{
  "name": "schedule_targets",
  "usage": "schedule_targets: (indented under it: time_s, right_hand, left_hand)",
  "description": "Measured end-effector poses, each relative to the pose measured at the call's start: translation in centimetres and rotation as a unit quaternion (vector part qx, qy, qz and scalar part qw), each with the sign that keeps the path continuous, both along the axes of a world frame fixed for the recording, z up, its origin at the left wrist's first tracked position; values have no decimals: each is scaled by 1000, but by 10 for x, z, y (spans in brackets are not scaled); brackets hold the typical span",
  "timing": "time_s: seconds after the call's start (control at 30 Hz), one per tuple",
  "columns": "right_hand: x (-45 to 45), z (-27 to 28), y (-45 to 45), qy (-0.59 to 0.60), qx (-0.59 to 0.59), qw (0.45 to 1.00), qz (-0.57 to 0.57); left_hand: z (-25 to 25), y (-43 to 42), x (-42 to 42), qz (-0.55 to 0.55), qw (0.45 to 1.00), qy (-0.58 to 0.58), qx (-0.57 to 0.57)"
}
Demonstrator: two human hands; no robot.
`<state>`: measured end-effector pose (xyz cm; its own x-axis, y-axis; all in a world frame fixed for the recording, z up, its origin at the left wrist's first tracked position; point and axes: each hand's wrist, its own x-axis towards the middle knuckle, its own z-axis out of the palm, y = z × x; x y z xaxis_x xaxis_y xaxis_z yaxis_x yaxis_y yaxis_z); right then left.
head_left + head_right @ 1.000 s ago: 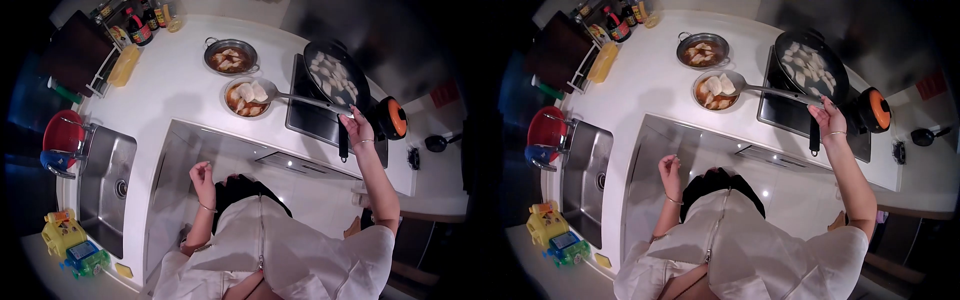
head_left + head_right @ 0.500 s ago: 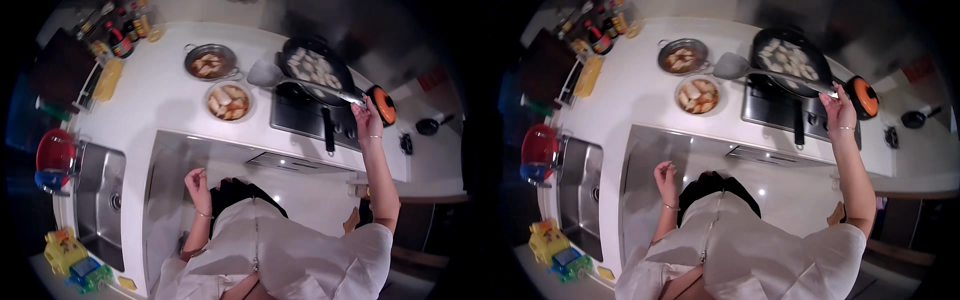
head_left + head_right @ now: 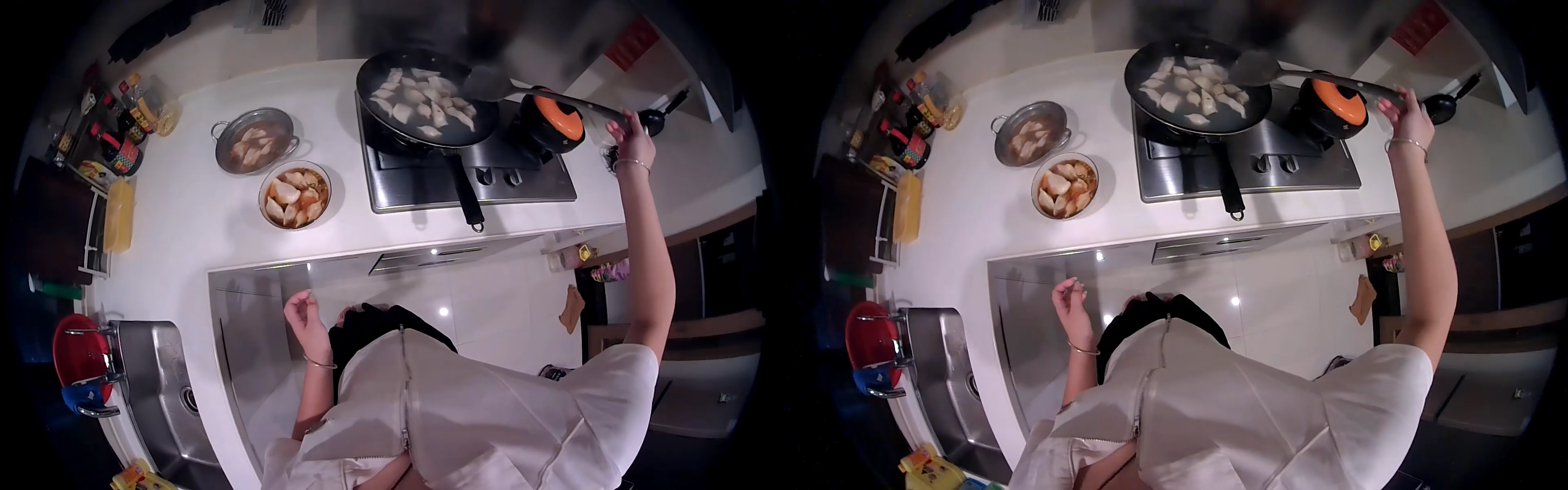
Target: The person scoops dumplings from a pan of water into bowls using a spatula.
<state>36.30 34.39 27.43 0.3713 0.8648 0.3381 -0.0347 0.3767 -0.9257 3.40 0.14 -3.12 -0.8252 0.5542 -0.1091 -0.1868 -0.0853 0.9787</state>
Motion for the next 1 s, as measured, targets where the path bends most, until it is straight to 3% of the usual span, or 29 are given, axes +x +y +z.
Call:
schedule_targets:
  time_s: [0.07, 0.13, 0.47, 0.73, 0.83, 1.0]
  right_hand:
    - [-4, 4, 8, -33, 5, 999, -1]
    - [-15, 4, 13, -203, 60, 977, 8]
    - [-48, -12, 24, -305, 63, 948, 64]
    - [-39, -49, 33, -211, 43, 970, 110]
    - [-41, -59, 26, -115, -36, 991, 61]
    - [-16, -107, 41, 38, -125, 987, 90]
  left_hand:
    - [0, 2, 1, -12, 1000, -15, -1]
    - [3, 3, 1, -12, 1000, -12, -2]
    - [9, -10, 1, 15, 1000, -20, -1]
    - [10, -13, 1, 15, 1000, -12, -14]
    - [11, -12, -1, 17, 1000, -6, -15]
    - [12, -11, -3, 36, 999, -6, -9]
